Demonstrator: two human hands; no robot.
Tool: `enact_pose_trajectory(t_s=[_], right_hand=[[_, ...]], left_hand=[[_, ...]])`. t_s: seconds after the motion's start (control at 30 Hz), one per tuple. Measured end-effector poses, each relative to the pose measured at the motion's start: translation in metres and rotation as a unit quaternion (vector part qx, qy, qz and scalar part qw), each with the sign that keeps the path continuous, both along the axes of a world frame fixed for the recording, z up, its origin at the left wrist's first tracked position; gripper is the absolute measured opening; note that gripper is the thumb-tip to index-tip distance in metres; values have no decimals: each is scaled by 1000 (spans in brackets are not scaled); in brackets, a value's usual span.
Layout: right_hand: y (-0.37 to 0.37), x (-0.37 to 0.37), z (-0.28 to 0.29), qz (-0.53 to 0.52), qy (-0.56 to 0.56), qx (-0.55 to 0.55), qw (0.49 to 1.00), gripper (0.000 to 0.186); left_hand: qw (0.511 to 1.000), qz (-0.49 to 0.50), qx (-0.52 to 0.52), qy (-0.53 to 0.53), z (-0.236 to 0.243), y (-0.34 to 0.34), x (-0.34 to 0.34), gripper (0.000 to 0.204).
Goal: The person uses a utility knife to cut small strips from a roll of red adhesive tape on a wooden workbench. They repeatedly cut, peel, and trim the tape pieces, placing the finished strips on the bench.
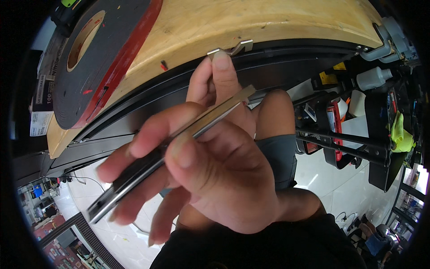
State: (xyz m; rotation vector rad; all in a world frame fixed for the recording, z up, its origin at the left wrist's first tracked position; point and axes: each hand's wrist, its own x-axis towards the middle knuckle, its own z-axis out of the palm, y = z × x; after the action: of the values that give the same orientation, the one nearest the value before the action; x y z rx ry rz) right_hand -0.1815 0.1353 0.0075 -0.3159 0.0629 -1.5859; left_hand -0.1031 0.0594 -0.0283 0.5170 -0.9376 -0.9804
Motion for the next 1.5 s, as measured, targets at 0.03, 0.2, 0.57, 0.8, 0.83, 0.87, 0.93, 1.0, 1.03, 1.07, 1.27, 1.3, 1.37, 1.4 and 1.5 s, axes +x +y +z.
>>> enact_pose_trajectory(t_s=[0.03,0.2,0.57,0.8,0.83,0.87,0.93,1.0,1.03,1.07,1.27,1.3,1.37,1.4,1.5], right_hand=[[-3,-1,2,11,-10,-4,1000,32],[-18,2,-6,-5,-90,-82,993,33],[-24,-7,-6,-75,19,-68,995,30],[-24,-7,-4,-81,26,-73,994,30],[-26,-8,-5,-66,12,-79,995,30],[-28,-7,-7,-51,-3,-83,995,30],[-34,-4,-13,-8,-50,-94,994,31],[-35,-3,-17,0,-85,-95,992,32],[-35,-4,-18,-6,-81,-96,992,32],[-34,-5,-19,-12,-77,-97,992,32],[-37,-2,-18,-34,-84,-151,984,34],[-37,-2,-19,-47,-84,-162,982,34],[-38,0,-22,-44,-109,-174,978,36],[-39,3,-25,-28,-134,-174,975,36],[-43,6,-25,-21,-178,-188,966,36]], left_hand=[[1000,3,-2,0,1,-1,1,17],[1000,3,-14,-7,1,-1,0,17],[1000,4,-11,-18,-4,-1,-2,18],[1000,-1,-12,-19,-2,0,-3,18],[1000,-1,-12,-19,-2,0,-3,18],[1000,1,-11,-21,-2,0,-2,18],[1000,6,-14,-23,-2,0,0,18],[1000,-1,-15,-20,-5,-2,-4,18],[1000,-3,-16,-19,-6,-3,-5,18],[1000,-6,-15,-20,-7,-4,-6,18],[1000,-3,-19,-24,-3,-2,-7,19],[1000,-4,-17,-24,-3,-2,-7,19],[1000,0,-16,-25,-4,-1,-5,19],[1000,3,-16,-25,-5,-1,-4,19],[1000,-8,-11,-25,-8,0,-10,19]])
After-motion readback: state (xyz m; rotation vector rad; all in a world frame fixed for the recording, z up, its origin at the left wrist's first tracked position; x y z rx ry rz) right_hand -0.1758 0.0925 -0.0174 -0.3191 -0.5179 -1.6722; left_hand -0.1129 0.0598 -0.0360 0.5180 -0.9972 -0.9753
